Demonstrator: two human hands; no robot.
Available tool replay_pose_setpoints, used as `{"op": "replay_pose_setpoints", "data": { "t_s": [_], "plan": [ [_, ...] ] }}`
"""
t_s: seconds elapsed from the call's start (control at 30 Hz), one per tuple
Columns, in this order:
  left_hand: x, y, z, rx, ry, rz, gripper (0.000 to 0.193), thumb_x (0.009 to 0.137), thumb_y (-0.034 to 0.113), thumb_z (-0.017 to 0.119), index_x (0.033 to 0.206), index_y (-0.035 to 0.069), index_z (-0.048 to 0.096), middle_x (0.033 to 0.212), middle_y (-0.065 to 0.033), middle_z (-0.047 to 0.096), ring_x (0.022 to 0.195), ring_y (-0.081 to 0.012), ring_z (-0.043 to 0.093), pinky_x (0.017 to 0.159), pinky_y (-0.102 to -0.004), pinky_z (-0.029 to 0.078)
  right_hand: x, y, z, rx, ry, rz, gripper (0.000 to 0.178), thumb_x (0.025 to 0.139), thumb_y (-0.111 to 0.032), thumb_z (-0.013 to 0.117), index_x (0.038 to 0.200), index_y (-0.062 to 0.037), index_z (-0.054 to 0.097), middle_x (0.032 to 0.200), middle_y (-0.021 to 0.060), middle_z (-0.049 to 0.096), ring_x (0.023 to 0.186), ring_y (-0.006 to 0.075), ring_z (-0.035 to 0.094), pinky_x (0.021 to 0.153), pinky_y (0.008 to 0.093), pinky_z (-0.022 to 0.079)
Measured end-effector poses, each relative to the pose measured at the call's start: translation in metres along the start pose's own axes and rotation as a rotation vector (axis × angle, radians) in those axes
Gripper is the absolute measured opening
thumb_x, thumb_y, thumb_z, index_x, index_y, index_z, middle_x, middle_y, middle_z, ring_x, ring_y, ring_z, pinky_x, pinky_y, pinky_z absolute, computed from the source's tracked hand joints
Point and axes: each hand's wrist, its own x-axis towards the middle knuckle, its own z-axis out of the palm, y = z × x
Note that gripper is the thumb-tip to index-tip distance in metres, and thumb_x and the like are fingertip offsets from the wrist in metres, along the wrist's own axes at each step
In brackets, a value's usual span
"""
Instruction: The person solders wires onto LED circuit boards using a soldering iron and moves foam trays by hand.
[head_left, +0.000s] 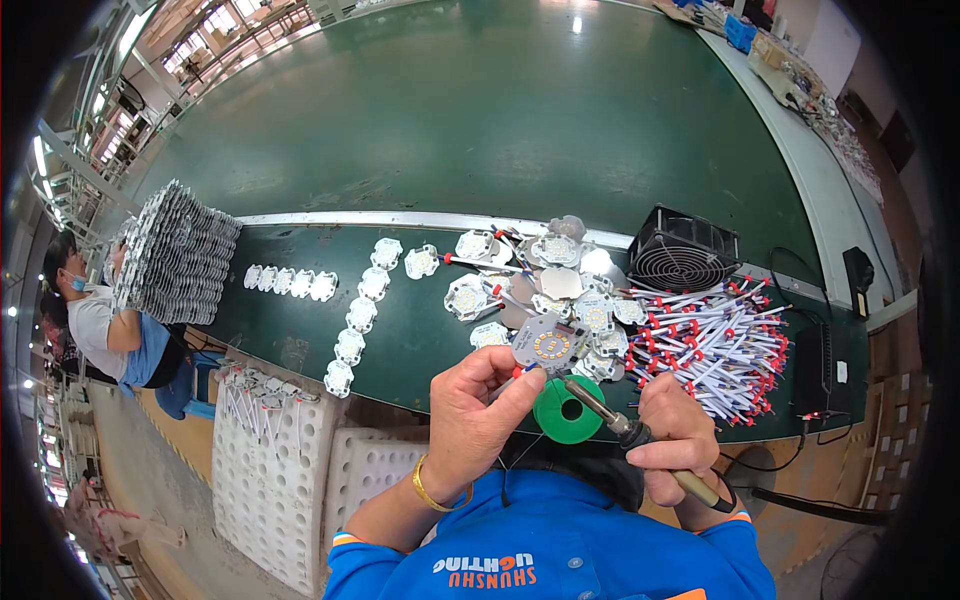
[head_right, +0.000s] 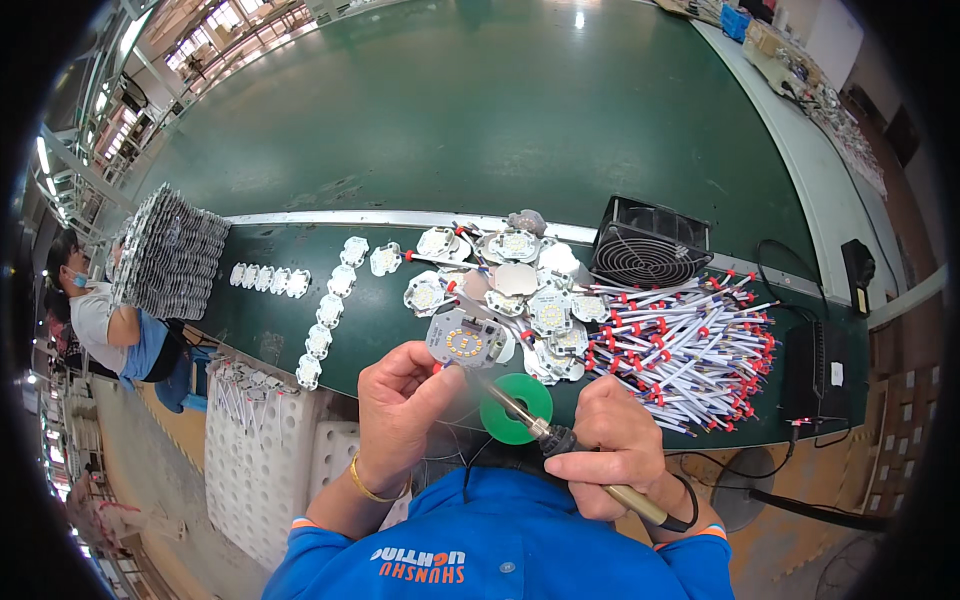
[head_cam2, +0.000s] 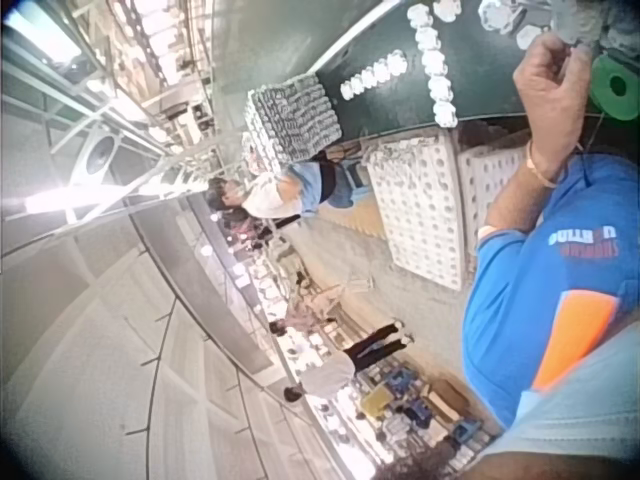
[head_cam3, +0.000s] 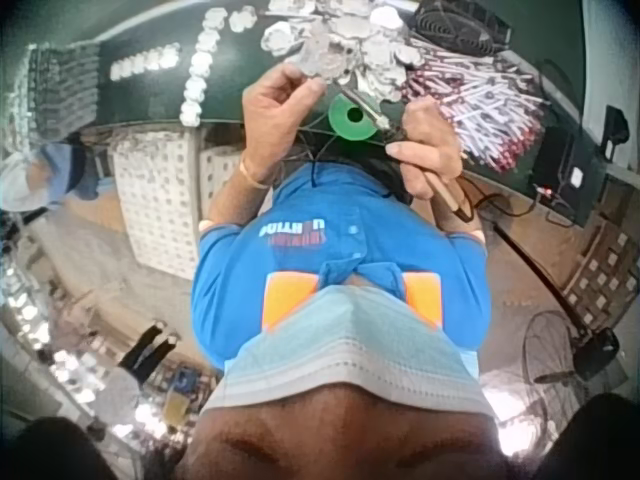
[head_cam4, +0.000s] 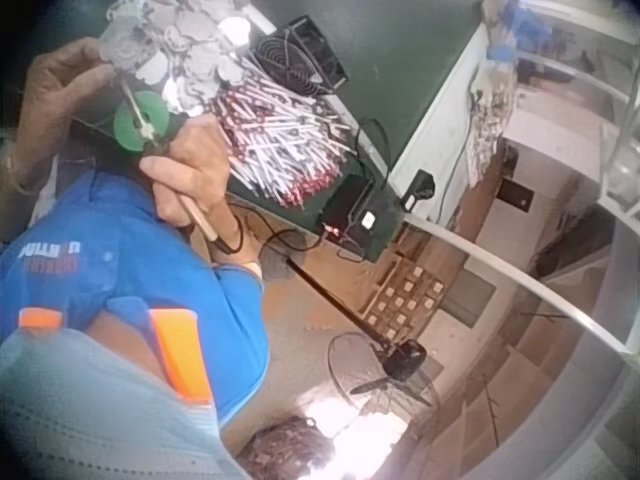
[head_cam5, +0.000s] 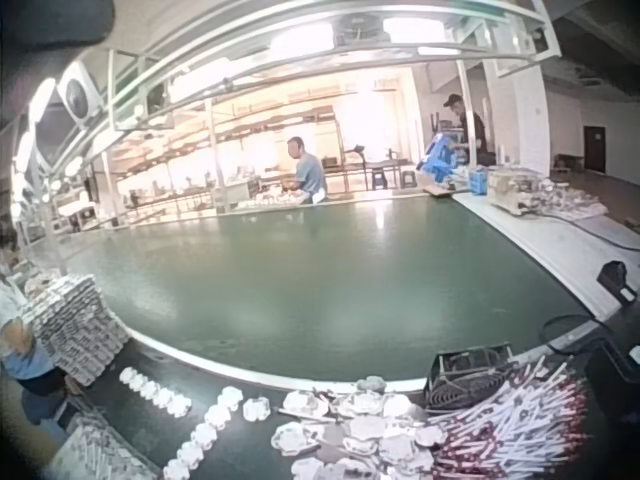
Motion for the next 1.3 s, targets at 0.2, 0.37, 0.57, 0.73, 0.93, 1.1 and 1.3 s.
{"op": "replay_pose_setpoints", "data": {
  "t_s": [0.2, 0.37, 0.57, 0.73, 0.93, 1.1, 1.3],
  "plan": [
    [-0.001, 0.001, 0.001, -0.004, 0.006, -0.02, 0.006, 0.083, -0.001, 0.062, 0.089, -0.001, 0.061, 0.08, -0.0006, 0.062, 0.069, -0.0021, 0.054, 0.062, -0.0166, 0.044, 0.0, 0.0, 0.0, -0.054, -0.051, -0.005, 0.014, 0.076, -0.007, 0.056, 0.089, -0.0114, 0.061, 0.064, 0.0008, 0.047, 0.052, 0.0168, 0.042, 0.056, 0.0342, 0.035],
    [-0.002, 0.002, 0.001, -0.019, 0.01, -0.012, 0.005, 0.084, -0.001, 0.062, 0.089, -0.001, 0.061, 0.08, -0.0009, 0.063, 0.069, -0.0021, 0.054, 0.062, -0.0167, 0.044, 0.0, 0.001, 0.002, -0.054, -0.055, -0.005, 0.015, 0.076, -0.008, 0.057, 0.089, -0.0115, 0.061, 0.064, 0.0009, 0.047, 0.052, 0.0172, 0.043, 0.056, 0.0342, 0.034],
    [-0.001, -0.001, -0.001, 0.007, 0.007, -0.004, 0.005, 0.085, 0.0, 0.062, 0.09, -0.001, 0.061, 0.081, -0.0015, 0.063, 0.07, -0.0023, 0.055, 0.063, -0.0169, 0.044, -0.001, 0.002, 0.002, -0.065, -0.053, 0.003, 0.013, 0.077, -0.009, 0.058, 0.089, -0.0121, 0.062, 0.063, 0.0005, 0.047, 0.052, 0.0171, 0.043, 0.055, 0.0341, 0.034],
    [-0.003, -0.002, -0.001, -0.001, -0.004, -0.001, 0.006, 0.085, 0.001, 0.062, 0.09, -0.001, 0.06, 0.082, -0.0016, 0.063, 0.07, -0.0026, 0.055, 0.063, -0.017, 0.045, -0.002, 0.002, 0.002, -0.119, -0.065, -0.025, 0.014, 0.077, -0.01, 0.058, 0.088, -0.0144, 0.064, 0.063, -0.0007, 0.048, 0.051, 0.0161, 0.044, 0.055, 0.0336, 0.034],
    [-0.004, -0.003, 0.0, -0.047, 0.015, -0.002, 0.005, 0.085, 0.0, 0.062, 0.089, -0.001, 0.061, 0.082, -0.0016, 0.063, 0.07, -0.0029, 0.056, 0.064, -0.0172, 0.045, -0.003, 0.007, 0.001, -0.143, -0.085, -0.061, 0.015, 0.077, -0.012, 0.057, 0.089, -0.0152, 0.065, 0.065, -0.0007, 0.05, 0.052, 0.0158, 0.046, 0.056, 0.0331, 0.033],
    [0.0, -0.006, -0.002, 0.015, 0.041, -0.084, 0.006, 0.086, 0.004, 0.062, 0.089, 0.0, 0.061, 0.078, -0.0002, 0.062, 0.069, -0.0027, 0.055, 0.062, -0.0181, 0.044, -0.001, 0.006, 0.003, -0.147, -0.079, -0.039, 0.04, 0.057, 0.001, 0.061, 0.093, -0.0156, 0.068, 0.06, -0.0008, 0.046, 0.048, 0.0156, 0.04, 0.054, 0.0311, 0.033],
    [0.006, -0.007, -0.005, -0.032, 0.008, -0.126, 0.007, 0.085, 0.007, 0.064, 0.087, 0.001, 0.062, 0.073, 0.0007, 0.062, 0.063, -0.002, 0.053, 0.058, -0.0181, 0.042, 0.012, 0.007, -0.005, -0.182, 0.011, -0.058, 0.038, 0.06, 0.004, 0.06, 0.094, -0.0099, 0.064, 0.063, 0.0029, 0.042, 0.053, 0.0209, 0.042, 0.051, 0.033, 0.033]
  ]
}}
